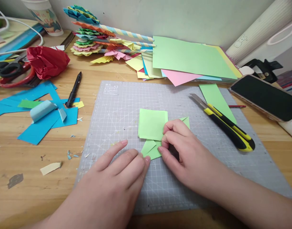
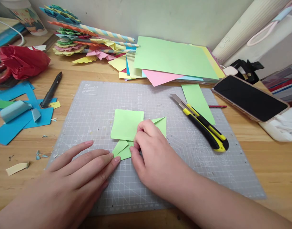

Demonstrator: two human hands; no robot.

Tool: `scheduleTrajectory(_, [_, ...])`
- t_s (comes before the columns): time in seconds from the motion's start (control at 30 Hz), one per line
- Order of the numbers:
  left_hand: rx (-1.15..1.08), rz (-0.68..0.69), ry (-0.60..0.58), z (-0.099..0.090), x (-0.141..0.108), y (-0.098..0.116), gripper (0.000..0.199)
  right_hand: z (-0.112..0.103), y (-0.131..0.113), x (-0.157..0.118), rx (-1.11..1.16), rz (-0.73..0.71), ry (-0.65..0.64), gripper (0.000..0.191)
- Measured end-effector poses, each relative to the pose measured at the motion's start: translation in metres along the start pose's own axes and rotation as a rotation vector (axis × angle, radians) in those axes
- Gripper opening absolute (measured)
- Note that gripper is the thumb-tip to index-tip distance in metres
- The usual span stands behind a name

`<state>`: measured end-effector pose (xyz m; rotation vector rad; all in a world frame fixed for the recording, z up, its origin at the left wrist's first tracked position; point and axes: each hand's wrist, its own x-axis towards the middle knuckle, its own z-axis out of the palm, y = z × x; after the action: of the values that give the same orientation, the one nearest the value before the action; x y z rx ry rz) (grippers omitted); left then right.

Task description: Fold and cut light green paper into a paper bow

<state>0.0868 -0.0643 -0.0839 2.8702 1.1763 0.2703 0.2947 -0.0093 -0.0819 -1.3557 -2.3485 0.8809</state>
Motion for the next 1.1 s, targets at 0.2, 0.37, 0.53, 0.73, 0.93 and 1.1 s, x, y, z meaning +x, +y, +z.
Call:
scheduleTrajectory(0.2, [-0.006, -0.01, 0.0, -0.001, 0.0, 0.002, 0.04, -0.001, -0.001, 0.0, 0.0, -0.003, -0.01, 0.018])
scheduleTrajectory(0.37, [-0.032, -0.025, -0.011, -0.001, 0.004, 0.003, 0.036, 0.0, -0.001, 0.001, -0.001, 0.009, -0.009, 0.018])
scheduleTrajectory(0.53, [-0.003, -0.048, -0.032, 0.0, 0.009, 0.003, 0.036, 0.0, 0.0, 0.001, -0.028, -0.007, 0.017, 0.017])
scheduleTrajectory(0.73, [-0.011, -0.022, -0.058, -0.002, 0.007, 0.002, 0.038, 0.0, -0.009, -0.024, -0.264, -0.278, 0.131, 0.017])
scheduleTrajectory(0.93, [-0.022, -0.021, -0.042, -0.001, 0.006, 0.003, 0.04, 0.01, -0.017, -0.035, -0.433, -0.348, 0.085, 0.034])
scheduleTrajectory(1.1, [-0.004, -0.015, -0.041, -0.002, 0.005, 0.003, 0.042, 0.007, -0.014, -0.035, -0.461, -0.328, 0.077, 0.035])
